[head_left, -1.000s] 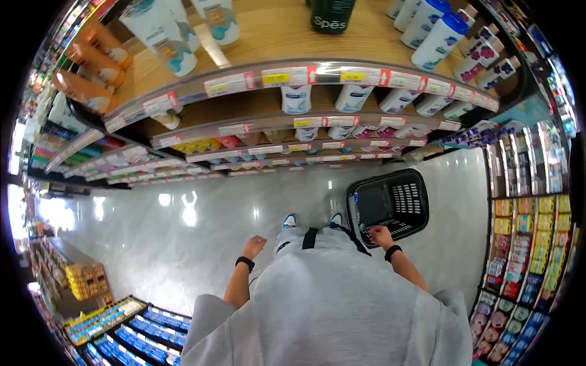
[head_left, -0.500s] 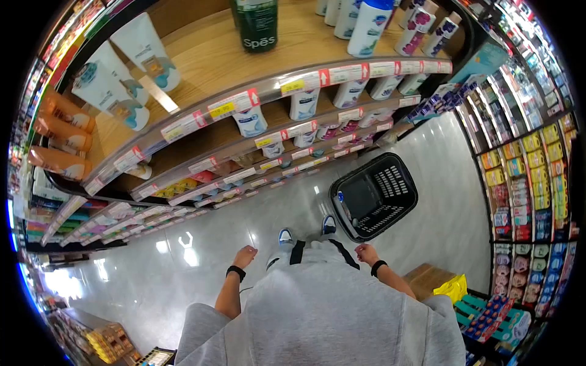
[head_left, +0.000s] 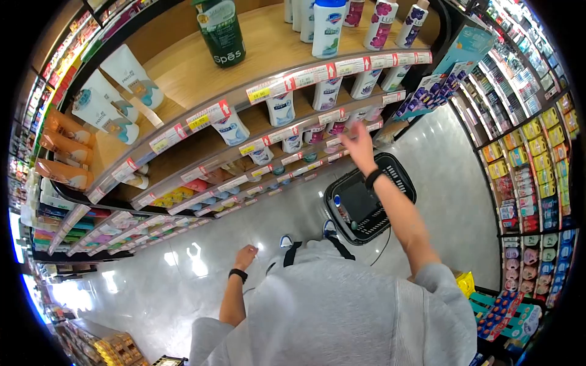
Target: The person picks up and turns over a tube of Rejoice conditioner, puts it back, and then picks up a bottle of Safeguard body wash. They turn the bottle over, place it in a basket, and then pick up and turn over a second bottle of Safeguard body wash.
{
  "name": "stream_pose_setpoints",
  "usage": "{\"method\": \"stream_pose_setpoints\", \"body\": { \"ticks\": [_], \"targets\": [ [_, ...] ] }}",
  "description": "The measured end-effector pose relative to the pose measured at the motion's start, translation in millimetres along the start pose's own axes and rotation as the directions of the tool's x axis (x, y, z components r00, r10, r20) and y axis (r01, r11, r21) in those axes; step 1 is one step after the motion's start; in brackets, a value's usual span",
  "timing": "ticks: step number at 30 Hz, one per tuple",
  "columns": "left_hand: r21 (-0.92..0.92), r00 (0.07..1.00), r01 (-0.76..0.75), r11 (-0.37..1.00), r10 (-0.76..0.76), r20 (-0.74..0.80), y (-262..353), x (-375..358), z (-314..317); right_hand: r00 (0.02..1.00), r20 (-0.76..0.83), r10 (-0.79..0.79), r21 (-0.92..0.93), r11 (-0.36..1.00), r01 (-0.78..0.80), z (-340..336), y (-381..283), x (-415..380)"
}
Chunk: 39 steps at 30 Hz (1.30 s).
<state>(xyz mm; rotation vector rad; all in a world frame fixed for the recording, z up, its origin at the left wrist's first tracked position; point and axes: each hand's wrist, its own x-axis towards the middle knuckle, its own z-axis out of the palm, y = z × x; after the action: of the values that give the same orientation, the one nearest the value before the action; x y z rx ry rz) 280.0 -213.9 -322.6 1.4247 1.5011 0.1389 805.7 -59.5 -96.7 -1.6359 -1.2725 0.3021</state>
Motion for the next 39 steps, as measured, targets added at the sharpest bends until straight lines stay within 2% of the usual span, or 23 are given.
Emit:
{"method": "stream_pose_setpoints", "body": {
  "ticks": [2,4,6,10,11,12,13,14,15,18,19,22,25,28,32,35,38,39],
  "targets": [
    [-0.028,0.995,0.095,0.995,-0.095,0.005,16,-28,6,0.989,-0.126,-0.072,0.081,0.993,0.083,4,-43,52],
    [-0.18,0.985,0.169,0.969,-0.172,-0.005,3,-45,17,0.959,-0.242,-0.144,0.129,0.975,0.179,15,-63,91],
    [-0.367,0.957,0.267,0.891,-0.291,-0.01,-8,-62,30,0.947,-0.259,-0.191,0.174,0.955,0.24,22,-83,115],
    [-0.417,0.927,0.324,0.849,-0.372,-0.039,-23,-96,42,0.936,-0.282,-0.213,0.242,0.928,0.284,49,-79,141],
    [-0.426,0.914,0.353,0.833,-0.404,-0.032,-28,-102,46,0.944,-0.241,-0.223,0.206,0.939,0.274,54,-76,144],
    [-0.436,0.9,0.382,0.815,-0.435,-0.024,-29,-105,48,0.927,-0.256,-0.274,0.178,0.929,0.324,50,-85,141],
    [-0.435,0.894,0.397,0.808,-0.447,-0.013,-30,-109,50,0.929,-0.258,-0.266,0.128,0.943,0.306,50,-87,140],
    [-0.42,0.899,0.391,0.819,-0.437,-0.015,-32,-110,50,0.93,-0.263,-0.258,0.076,0.955,0.286,50,-87,140],
    [-0.404,0.905,0.385,0.83,-0.426,-0.013,-31,-109,50,0.97,-0.156,-0.187,0.111,0.972,0.205,47,-88,142],
    [-0.375,0.942,0.312,0.873,-0.336,0.002,-33,-102,44,0.958,-0.226,-0.175,0.073,0.978,0.195,50,-85,140],
    [-0.37,0.955,0.277,0.887,-0.295,0.007,-36,-99,42,0.969,-0.176,-0.172,0.085,0.978,0.189,49,-83,141],
    [-0.222,0.964,0.248,0.943,-0.263,-0.042,-31,-89,31,0.97,-0.203,-0.136,0.108,0.981,0.16,47,-85,136],
    [-0.201,0.975,0.204,0.958,-0.218,-0.05,-15,-86,15,0.951,-0.25,-0.183,0.045,0.979,0.201,42,-90,131],
    [-0.23,0.982,0.169,0.958,-0.184,-0.047,-15,-77,8,0.956,-0.267,-0.123,0.117,0.98,0.158,37,-103,124],
    [-0.266,0.978,0.194,0.944,-0.208,-0.023,-22,-72,11,0.951,-0.288,-0.112,0.1,0.984,0.146,34,-109,119],
    [-0.276,0.979,0.182,0.944,-0.2,-0.036,-27,-74,15,0.976,-0.22,0.0,0.147,0.989,0.033,42,-98,121],
    [-0.287,0.977,0.202,0.936,-0.214,-0.012,-31,-81,16,0.961,-0.27,-0.056,0.226,0.967,0.12,59,-82,127],
    [-0.363,0.976,0.184,0.913,-0.214,-0.042,-35,-83,19,0.965,-0.258,-0.038,0.254,0.961,0.105,59,-86,126]
  ]
}}
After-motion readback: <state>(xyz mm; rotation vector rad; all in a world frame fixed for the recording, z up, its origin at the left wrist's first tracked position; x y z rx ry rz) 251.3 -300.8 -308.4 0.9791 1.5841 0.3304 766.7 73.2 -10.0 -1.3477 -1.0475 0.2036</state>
